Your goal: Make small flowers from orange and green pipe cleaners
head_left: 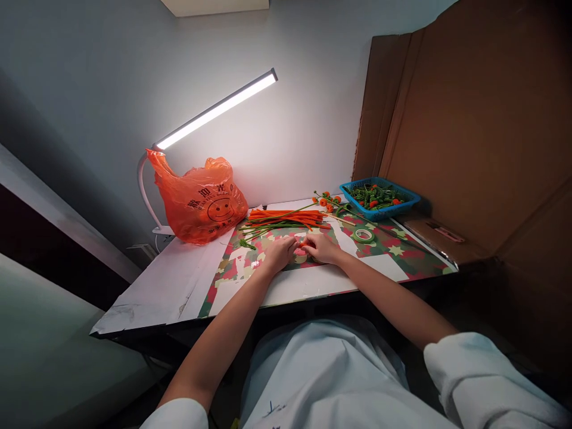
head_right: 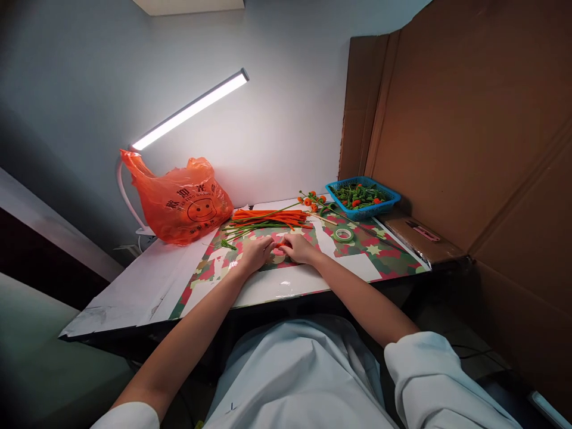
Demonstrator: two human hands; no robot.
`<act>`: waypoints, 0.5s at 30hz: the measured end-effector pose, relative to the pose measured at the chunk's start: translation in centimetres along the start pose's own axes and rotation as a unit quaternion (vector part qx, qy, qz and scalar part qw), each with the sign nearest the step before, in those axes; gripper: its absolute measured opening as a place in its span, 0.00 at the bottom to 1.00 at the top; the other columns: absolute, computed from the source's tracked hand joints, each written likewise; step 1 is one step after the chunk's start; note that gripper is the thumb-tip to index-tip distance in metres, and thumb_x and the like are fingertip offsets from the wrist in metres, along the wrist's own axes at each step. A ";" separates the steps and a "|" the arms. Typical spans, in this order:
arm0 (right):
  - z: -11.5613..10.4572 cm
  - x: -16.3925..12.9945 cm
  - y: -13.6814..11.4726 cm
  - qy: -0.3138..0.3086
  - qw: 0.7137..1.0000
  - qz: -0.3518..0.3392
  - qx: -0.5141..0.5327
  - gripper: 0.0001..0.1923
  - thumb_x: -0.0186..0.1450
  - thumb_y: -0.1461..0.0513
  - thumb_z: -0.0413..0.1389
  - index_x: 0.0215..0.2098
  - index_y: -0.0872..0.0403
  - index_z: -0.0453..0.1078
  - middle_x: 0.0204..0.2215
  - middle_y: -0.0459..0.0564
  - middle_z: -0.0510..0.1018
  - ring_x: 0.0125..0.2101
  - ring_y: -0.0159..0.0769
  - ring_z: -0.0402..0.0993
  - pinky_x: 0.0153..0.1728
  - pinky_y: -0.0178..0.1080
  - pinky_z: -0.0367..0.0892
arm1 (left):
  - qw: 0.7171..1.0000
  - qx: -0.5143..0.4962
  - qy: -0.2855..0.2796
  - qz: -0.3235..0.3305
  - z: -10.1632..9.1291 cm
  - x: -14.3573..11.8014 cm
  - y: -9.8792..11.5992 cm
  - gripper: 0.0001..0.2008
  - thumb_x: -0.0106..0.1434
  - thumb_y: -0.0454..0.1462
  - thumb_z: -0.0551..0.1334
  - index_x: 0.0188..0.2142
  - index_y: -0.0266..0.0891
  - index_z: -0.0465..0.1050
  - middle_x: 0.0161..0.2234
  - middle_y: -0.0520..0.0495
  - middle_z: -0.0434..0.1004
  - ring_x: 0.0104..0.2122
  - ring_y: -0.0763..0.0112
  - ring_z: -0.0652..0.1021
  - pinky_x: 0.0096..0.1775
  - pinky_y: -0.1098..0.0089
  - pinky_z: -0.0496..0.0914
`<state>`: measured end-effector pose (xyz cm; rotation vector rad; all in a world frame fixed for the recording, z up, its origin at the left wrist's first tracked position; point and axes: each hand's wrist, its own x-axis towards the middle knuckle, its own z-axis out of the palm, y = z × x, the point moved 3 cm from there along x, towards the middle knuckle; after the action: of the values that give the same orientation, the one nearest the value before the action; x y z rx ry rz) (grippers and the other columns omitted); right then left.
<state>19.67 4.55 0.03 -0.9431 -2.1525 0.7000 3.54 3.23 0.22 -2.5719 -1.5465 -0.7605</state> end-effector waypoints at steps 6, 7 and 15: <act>0.2 -0.3 -0.4 0.041 0.998 -0.028 -0.029 0.08 0.62 0.62 0.54 0.27 0.53 0.59 0.21 0.44 0.67 0.22 0.30 0.60 0.26 0.34 0.54 | 0.999 -0.037 0.016 0.008 0.0 0.1 -0.2 0.18 0.69 0.42 0.47 0.24 0.39 0.63 0.23 0.50 0.67 0.25 0.70 0.65 0.28 0.71 0.54; 0.2 -0.3 -0.4 0.045 0.998 -0.030 -0.033 0.08 0.62 0.62 0.54 0.27 0.53 0.59 0.21 0.44 0.67 0.22 0.30 0.60 0.26 0.34 0.54 | 0.999 -0.039 0.020 0.009 0.0 0.1 -0.2 0.18 0.69 0.42 0.47 0.24 0.39 0.63 0.23 0.50 0.67 0.24 0.71 0.65 0.28 0.71 0.54; 0.4 0.3 0.5 0.024 0.997 0.019 0.071 0.19 0.63 0.48 0.50 0.25 0.54 0.61 0.20 0.43 0.65 0.22 0.30 0.59 0.25 0.34 0.55 | 0.997 0.004 0.058 0.059 -0.1 0.2 -0.3 0.18 0.70 0.40 0.48 0.24 0.39 0.62 0.23 0.50 0.68 0.24 0.71 0.66 0.28 0.71 0.55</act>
<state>19.42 4.96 -0.42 -0.9165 -2.0195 0.8300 3.32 3.50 0.28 -2.5369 -1.3479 -0.8733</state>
